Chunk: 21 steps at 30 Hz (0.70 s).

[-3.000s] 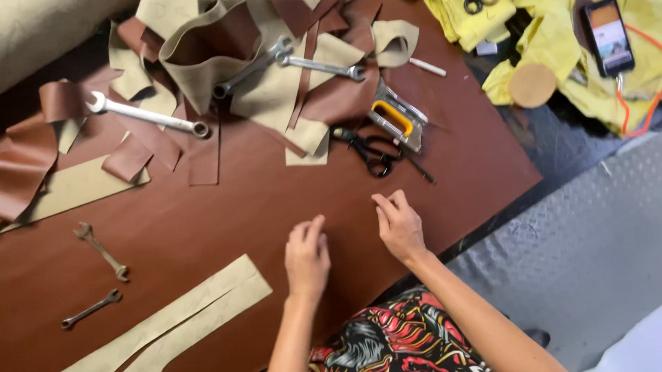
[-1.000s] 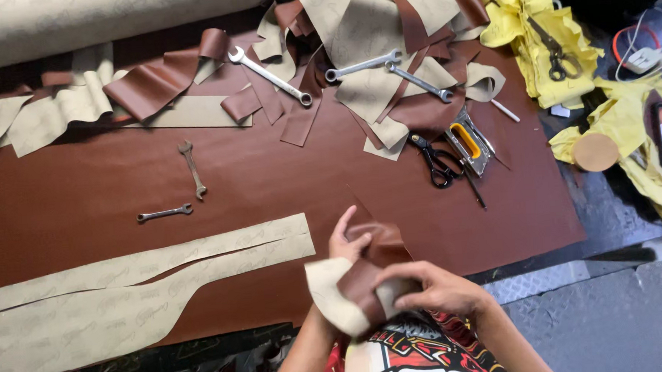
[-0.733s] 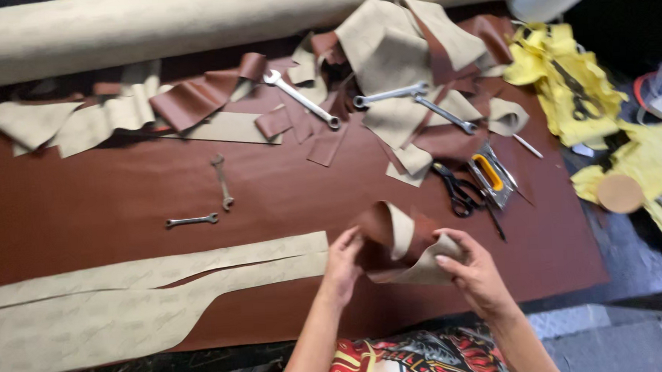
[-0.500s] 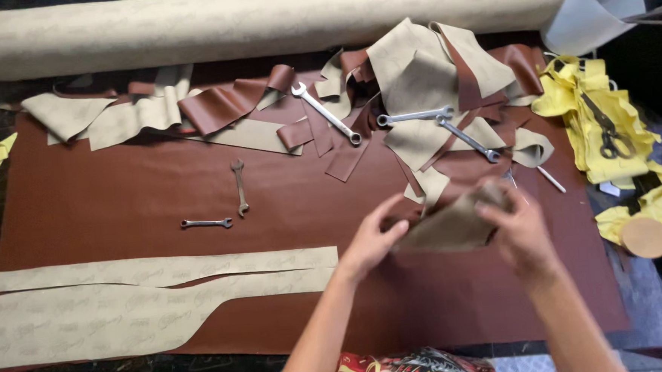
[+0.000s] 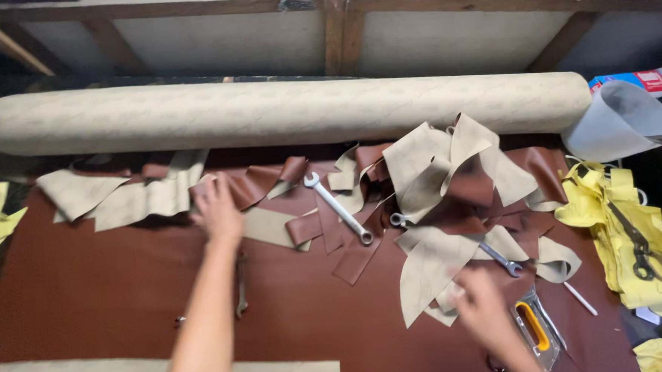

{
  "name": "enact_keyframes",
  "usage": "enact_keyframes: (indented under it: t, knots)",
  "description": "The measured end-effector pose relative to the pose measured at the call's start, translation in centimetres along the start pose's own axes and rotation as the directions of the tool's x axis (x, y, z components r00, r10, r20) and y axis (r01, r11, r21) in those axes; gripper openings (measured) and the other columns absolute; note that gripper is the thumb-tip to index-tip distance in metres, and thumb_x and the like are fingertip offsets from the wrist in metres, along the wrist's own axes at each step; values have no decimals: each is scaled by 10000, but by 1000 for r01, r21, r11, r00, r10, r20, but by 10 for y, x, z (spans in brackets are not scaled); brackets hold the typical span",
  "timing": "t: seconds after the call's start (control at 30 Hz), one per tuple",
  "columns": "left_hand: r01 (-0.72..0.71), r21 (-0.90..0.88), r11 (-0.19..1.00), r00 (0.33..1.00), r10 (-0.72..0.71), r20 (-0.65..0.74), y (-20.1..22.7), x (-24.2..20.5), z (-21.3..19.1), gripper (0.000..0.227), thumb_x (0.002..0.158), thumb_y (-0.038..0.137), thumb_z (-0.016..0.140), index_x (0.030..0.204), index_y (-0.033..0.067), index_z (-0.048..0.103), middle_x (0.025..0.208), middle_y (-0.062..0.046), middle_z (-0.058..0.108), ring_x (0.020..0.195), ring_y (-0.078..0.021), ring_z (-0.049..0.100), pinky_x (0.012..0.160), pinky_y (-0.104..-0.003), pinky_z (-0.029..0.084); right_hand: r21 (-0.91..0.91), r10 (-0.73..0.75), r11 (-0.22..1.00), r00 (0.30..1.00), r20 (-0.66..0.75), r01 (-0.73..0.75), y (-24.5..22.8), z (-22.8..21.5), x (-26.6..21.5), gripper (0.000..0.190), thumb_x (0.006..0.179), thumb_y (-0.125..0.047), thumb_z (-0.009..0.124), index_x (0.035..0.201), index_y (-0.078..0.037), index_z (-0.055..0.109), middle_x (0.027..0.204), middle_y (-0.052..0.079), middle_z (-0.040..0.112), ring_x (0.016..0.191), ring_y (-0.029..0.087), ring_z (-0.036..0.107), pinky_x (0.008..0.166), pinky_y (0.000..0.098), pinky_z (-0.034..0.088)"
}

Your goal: The person arranges several beige patterned paper templates on a large sheet of brown material. They smooth the templates, adjust their positions, and move them around the workspace to organize the layout. The person also handles a roll of the beige material and various cut pieces of brown material.

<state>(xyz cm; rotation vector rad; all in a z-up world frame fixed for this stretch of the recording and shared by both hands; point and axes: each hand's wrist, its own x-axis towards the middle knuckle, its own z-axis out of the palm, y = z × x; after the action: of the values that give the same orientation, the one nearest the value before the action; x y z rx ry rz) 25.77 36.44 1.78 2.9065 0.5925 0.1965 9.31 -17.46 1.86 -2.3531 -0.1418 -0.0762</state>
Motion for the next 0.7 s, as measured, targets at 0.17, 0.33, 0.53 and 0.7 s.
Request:
enact_keyframes:
  t: [0.17, 0.33, 0.53, 0.7]
  knots:
    - [-92, 209, 974, 919, 2, 395, -21, 61, -22, 551, 834, 256, 834, 1353, 218, 651, 1407, -7, 652, 1443, -290, 459, 1152, -640, 340, 31, 310, 937, 871, 382, -347, 65, 93, -112, 512, 781, -162, 787, 1282, -244, 717, 919, 43, 567, 805, 154, 686, 762, 284, 575]
    - [-109, -507, 855, 859, 338, 384, 3, 12, -45, 321, 940, 216, 736, 1209, 78, 630, 1162, -140, 747, 1084, -265, 709, 984, -436, 525, 79, 241, 948, 858, 454, -308, 48, 106, -158, 343, 850, -246, 788, 1186, -197, 741, 891, 39, 591, 824, 128, 676, 784, 287, 563]
    - [526, -820, -225, 805, 444, 394, 96, -144, -143, 445, 1036, 157, 525, 1453, 44, 420, 1335, -152, 635, 1218, -249, 626, 1034, -391, 531, 428, 211, 756, 804, 556, -495, -87, 23, -65, 861, 760, -220, 812, 1529, -215, 423, 1250, 58, 472, 931, 201, 663, 837, 359, 570]
    - [580, -579, -574, 815, 419, 401, 152, -265, -179, 500, 1054, 201, 489, 1498, -6, 389, 1396, -162, 593, 1302, -281, 587, 1113, -441, 498, 513, -110, 842, 876, 470, -169, -146, -40, -18, 1009, 689, -211, 900, 1534, -119, 357, 1372, 78, 439, 1229, 192, 489, 1037, 355, 439]
